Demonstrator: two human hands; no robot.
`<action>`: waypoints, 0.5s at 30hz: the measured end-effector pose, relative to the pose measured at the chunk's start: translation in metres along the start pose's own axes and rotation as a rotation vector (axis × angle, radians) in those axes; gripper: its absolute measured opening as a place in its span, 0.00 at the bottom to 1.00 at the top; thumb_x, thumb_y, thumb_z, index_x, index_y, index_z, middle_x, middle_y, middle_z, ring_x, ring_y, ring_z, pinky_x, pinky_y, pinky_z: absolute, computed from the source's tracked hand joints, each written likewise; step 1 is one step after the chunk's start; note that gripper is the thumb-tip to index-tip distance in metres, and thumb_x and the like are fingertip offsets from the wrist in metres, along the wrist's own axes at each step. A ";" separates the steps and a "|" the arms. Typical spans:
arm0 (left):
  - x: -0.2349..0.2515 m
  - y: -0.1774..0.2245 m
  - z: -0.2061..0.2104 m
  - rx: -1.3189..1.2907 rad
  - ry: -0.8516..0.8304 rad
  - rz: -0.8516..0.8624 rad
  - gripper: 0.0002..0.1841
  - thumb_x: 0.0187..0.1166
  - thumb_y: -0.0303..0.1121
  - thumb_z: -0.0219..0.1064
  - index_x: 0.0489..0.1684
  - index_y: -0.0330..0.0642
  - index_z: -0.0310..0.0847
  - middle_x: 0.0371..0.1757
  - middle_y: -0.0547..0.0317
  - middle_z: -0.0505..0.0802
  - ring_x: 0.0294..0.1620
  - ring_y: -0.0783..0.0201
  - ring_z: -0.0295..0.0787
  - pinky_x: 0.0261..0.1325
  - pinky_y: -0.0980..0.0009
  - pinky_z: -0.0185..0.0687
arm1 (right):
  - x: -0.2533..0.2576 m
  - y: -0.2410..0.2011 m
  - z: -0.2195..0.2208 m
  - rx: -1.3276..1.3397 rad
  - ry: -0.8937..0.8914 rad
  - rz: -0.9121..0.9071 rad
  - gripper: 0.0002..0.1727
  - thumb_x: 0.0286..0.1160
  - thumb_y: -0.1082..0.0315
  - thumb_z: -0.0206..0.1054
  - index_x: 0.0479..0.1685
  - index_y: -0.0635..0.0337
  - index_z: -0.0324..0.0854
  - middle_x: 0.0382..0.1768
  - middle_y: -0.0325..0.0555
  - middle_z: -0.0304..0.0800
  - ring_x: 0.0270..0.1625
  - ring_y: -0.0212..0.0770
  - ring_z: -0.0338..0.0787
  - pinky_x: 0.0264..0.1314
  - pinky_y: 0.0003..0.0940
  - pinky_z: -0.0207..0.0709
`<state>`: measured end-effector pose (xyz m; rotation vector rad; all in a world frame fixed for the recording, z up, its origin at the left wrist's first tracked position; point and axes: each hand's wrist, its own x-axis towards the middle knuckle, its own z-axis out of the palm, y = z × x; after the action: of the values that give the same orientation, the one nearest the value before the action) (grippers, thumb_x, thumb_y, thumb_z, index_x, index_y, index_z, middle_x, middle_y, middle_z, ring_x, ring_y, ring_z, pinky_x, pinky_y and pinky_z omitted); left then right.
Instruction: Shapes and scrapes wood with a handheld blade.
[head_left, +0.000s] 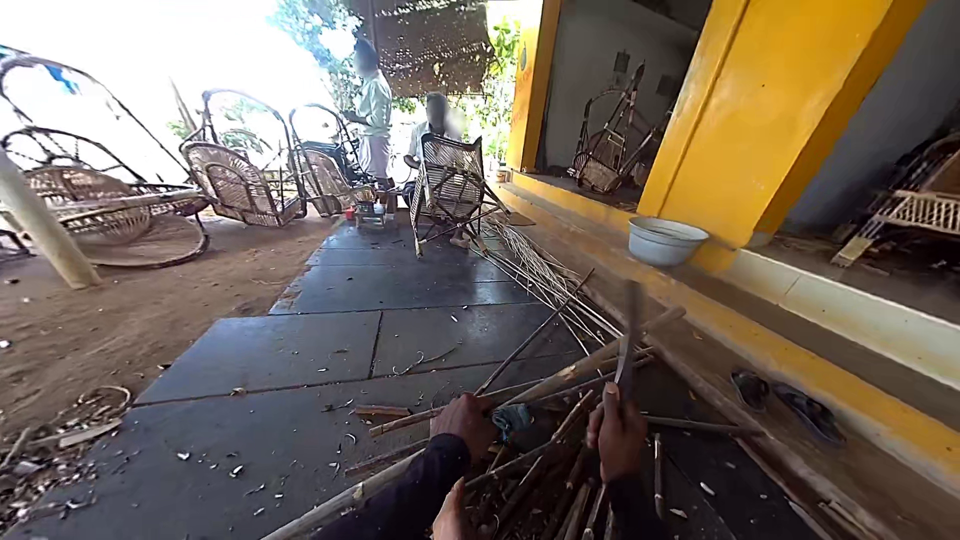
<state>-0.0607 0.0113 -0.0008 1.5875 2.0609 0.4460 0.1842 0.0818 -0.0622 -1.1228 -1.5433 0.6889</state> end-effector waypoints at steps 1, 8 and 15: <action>0.001 -0.003 0.003 -0.009 -0.011 0.004 0.15 0.75 0.45 0.65 0.49 0.50 0.93 0.52 0.50 0.96 0.59 0.46 0.92 0.60 0.35 0.83 | -0.005 0.002 0.001 -0.084 -0.066 -0.041 0.27 0.91 0.48 0.54 0.44 0.67 0.84 0.18 0.44 0.81 0.17 0.41 0.83 0.22 0.42 0.83; 0.001 -0.001 0.004 0.002 -0.037 0.007 0.15 0.76 0.46 0.65 0.48 0.49 0.93 0.52 0.48 0.96 0.59 0.45 0.92 0.60 0.35 0.83 | -0.011 0.005 0.003 -0.032 -0.021 -0.030 0.26 0.90 0.49 0.56 0.41 0.66 0.82 0.15 0.42 0.78 0.13 0.39 0.80 0.17 0.39 0.80; 0.001 -0.002 0.003 -0.033 -0.026 0.067 0.15 0.77 0.46 0.65 0.52 0.52 0.93 0.52 0.51 0.96 0.58 0.47 0.93 0.61 0.36 0.83 | -0.004 0.000 0.008 -0.028 -0.041 -0.028 0.26 0.90 0.49 0.56 0.44 0.67 0.82 0.16 0.42 0.80 0.14 0.39 0.80 0.18 0.40 0.81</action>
<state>-0.0606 0.0115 -0.0041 1.6381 1.9760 0.4791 0.1762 0.0789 -0.0667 -1.1119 -1.6048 0.6774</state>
